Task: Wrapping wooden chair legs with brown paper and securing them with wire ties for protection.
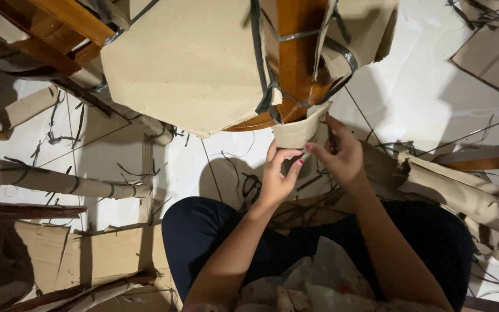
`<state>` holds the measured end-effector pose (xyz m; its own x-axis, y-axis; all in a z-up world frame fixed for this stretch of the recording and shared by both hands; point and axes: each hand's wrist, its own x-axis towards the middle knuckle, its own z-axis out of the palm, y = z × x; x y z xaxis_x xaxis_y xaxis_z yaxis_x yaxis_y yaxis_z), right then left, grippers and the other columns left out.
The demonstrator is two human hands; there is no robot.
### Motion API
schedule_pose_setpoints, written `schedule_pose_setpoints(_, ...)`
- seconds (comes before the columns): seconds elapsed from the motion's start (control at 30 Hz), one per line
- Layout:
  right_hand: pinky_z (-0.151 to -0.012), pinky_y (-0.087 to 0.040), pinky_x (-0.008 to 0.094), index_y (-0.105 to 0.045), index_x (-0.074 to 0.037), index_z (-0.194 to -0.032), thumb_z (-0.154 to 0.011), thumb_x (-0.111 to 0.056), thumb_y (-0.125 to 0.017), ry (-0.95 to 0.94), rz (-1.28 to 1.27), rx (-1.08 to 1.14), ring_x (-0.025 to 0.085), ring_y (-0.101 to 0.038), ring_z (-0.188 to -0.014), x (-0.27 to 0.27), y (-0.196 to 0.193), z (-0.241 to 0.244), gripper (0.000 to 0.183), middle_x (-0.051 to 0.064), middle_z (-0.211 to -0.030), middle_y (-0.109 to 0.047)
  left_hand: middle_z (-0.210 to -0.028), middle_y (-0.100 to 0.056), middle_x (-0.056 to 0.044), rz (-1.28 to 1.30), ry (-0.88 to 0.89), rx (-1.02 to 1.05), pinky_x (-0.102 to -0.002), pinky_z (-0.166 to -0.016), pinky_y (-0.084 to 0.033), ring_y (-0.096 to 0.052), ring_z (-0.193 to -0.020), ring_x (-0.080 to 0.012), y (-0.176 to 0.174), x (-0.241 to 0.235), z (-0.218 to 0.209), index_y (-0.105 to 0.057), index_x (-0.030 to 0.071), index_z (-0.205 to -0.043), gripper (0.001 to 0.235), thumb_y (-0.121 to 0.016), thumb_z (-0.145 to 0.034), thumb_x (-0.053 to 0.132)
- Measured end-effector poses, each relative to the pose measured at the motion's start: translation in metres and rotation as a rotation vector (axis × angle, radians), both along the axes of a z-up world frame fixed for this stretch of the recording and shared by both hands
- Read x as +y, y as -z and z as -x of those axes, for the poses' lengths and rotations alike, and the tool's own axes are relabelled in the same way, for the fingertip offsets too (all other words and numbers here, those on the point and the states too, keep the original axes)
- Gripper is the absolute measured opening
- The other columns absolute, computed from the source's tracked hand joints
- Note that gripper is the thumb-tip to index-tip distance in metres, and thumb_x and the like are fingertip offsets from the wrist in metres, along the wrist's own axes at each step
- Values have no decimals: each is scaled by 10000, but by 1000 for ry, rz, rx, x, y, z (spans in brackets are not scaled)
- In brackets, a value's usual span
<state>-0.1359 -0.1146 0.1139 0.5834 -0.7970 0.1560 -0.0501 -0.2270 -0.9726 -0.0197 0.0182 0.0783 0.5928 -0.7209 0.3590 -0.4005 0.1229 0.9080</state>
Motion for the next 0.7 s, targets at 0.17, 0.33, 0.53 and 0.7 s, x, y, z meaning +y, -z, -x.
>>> schedule_pose_setpoints(0.17,-543,-435,296,-461,44,-1497,-713,-306,-971,-52,-56,11,156,-484,-601,11,-32,-30,998,107,-773,-537,-1497,-467,-267,18,-30,-34,-485,-994,-521,-680,-1104,-385,6,-2,-4,-669,98,-1019,110,-709,-929,50)
schedule_pose_setpoints(0.33,-661,-540,366,-547,47,-1364,-672,-365,-999,-77,41,82,218,-604,-756,-5,-2,-47,924,214,-1005,-620,-1460,-502,-279,74,-60,12,-511,-996,-504,-679,-1107,-401,31,-7,-24,-650,97,-911,179,-670,-882,-79)
schedule_pose_setpoints(0.53,-643,-605,488,-580,164,-1284,-671,-241,-964,-380,-70,117,360,-714,-862,-34,-18,-53,829,338,-1116,-685,-958,-568,48,97,19,872,-191,-781,-392,-463,-814,-42,26,-37,-51,-637,80,-1196,239,-494,-1006,101)
schedule_pose_setpoints(0.7,-726,-599,550,-657,138,-1226,-654,-174,-946,-399,-130,76,435,-667,-1081,-35,-14,-56,713,331,-1139,-696,-1186,-677,53,236,83,1110,-181,-965,-498,-651,-1036,-35,207,-85,-108,-680,133,-1229,280,-510,-1046,7)
